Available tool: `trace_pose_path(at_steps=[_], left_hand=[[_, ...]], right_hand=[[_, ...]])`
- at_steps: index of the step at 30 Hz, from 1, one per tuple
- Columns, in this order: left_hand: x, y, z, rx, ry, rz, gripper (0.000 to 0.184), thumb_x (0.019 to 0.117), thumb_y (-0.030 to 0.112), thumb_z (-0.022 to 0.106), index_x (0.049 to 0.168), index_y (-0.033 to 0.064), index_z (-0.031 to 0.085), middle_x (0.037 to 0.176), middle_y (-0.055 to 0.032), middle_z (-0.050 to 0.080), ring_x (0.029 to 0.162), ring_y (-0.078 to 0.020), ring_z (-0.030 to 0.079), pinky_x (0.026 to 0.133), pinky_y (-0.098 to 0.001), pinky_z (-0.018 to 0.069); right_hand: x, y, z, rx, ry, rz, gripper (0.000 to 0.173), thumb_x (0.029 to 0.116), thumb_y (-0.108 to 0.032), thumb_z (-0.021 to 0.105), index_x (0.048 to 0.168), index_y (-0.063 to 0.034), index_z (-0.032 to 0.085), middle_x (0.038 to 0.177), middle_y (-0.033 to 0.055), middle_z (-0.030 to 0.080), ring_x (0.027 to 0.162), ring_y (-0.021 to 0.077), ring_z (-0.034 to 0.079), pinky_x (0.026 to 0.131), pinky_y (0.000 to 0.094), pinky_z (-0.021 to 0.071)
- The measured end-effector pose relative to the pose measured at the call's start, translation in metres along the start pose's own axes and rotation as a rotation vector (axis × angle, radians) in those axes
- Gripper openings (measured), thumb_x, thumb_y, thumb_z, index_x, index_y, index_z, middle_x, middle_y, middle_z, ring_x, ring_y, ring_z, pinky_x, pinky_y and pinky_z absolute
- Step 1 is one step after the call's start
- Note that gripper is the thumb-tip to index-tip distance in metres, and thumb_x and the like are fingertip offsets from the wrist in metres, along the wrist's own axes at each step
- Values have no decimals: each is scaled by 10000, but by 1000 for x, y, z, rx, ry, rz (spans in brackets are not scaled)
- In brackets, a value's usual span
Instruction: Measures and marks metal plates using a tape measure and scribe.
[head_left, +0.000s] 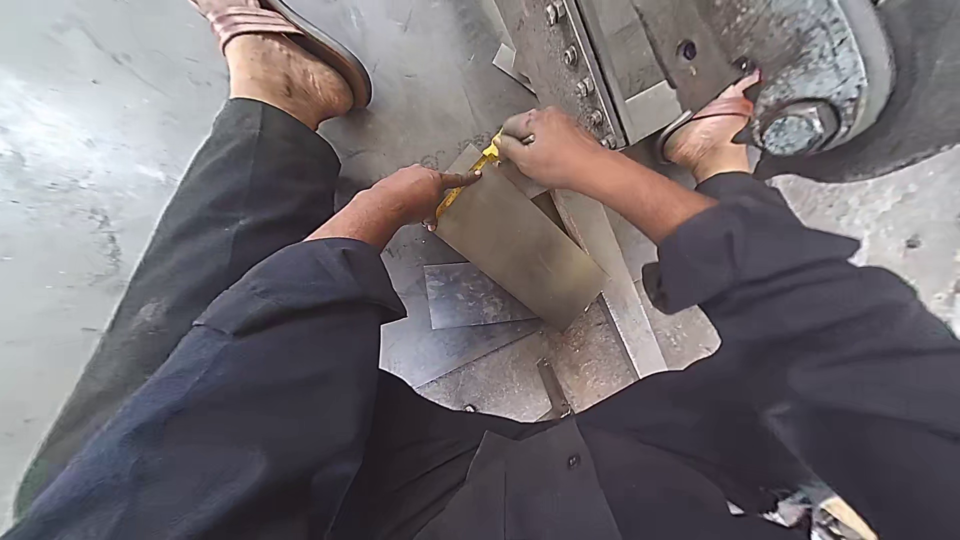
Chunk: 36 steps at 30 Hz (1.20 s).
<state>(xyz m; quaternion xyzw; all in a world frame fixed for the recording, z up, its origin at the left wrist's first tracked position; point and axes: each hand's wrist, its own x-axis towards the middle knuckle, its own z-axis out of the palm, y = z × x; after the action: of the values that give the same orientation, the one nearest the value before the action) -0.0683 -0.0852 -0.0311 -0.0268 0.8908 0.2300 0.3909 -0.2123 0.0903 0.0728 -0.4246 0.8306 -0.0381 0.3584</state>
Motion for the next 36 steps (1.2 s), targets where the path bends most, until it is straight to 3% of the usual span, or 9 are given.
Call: trace_pose_path(at_steps=[4, 7, 16, 20, 23, 27, 30, 32, 36], left_hand=[[-3, 3, 3, -9, -5, 11, 1146, 691, 14, 916, 1597, 422, 346, 1277, -295, 636, 1170, -535, 605, 935, -718, 483], [-7, 4, 4, -6, 12, -11, 1127, 710, 11, 902, 1605, 402, 340, 1322, -282, 618, 1214, -517, 589, 964, -700, 480], [-21, 10, 27, -39, 200, -21, 1010, 785, -41, 787, 1554, 479, 389, 1472, -249, 503, 1237, -502, 575, 907, -684, 520], [-47, 30, 38, 63, 302, -52, 781, 945, 4, 624, 1509, 515, 448, 1665, -169, 310, 1515, -482, 282, 1079, -786, 308], [-76, 57, 49, 47, 366, -2, 690, 887, 57, 720, 1451, 425, 573, 1644, -166, 360, 1528, -466, 269, 1133, -806, 211], [-102, 103, 76, -258, 395, -69, 238, 961, 297, 718, 1154, 172, 777, 1385, -129, 619, 1312, -345, 557, 1088, -575, 456], [-100, 143, 101, -529, 324, -432, 369, 993, 368, 663, 1056, 9, 718, 1107, -218, 689, 1092, -391, 658, 941, -616, 512], [-84, 152, 130, -831, 253, -628, 509, 991, 446, 656, 1141, -41, 656, 1056, -253, 686, 981, -379, 688, 865, -575, 552], [-40, 172, 171, -1615, 233, -779, 586, 1020, 392, 646, 1425, -2, 489, 1318, -257, 609, 1125, -364, 668, 913, -523, 587]], right_hand=[[30, 20, 29, -45, 115, -134, 394, 1086, -405, 465, 1305, -152, 674, 1271, 105, 690, 1248, 276, 630, 1051, 513, 487], [62, 36, 63, -140, 71, -196, 371, 1022, -350, 600, 1325, -144, 662, 1378, 126, 634, 1390, 322, 510, 1154, 508, 409], [44, 18, 63, -220, 122, -154, 446, 926, -460, 667, 1144, -72, 688, 1190, 168, 645, 1236, 386, 554, 958, 532, 493], [22, 11, 77, -142, 110, -95, 448, 974, -469, 623, 1171, -75, 700, 1218, 175, 658, 1258, 388, 557, 987, 548, 484], [-9, 12, 90, -98, 117, -129, 432, 967, -470, 625, 1122, -76, 716, 1172, 165, 677, 1227, 379, 578, 972, 555, 489], [-64, 48, 99, -140, 99, -274, 376, 951, -432, 632, 1062, -90, 742, 1058, 161, 695, 1129, 385, 621, 925, 561, 506], [-119, 96, 99, -158, 24, -243, 344, 963, -417, 648, 1071, -104, 743, 1051, 148, 696, 1126, 380, 618, 917, 557, 498], [-146, 122, 107, -169, -21, -183, 356, 976, -426, 633, 1067, -100, 740, 1063, 147, 693, 1121, 373, 616, 920, 544, 493], [-160, 140, 129, -168, -36, -114, 362, 975, -439, 636, 1083, -110, 743, 1105, 149, 696, 1159, 379, 608, 942, 548, 496]])
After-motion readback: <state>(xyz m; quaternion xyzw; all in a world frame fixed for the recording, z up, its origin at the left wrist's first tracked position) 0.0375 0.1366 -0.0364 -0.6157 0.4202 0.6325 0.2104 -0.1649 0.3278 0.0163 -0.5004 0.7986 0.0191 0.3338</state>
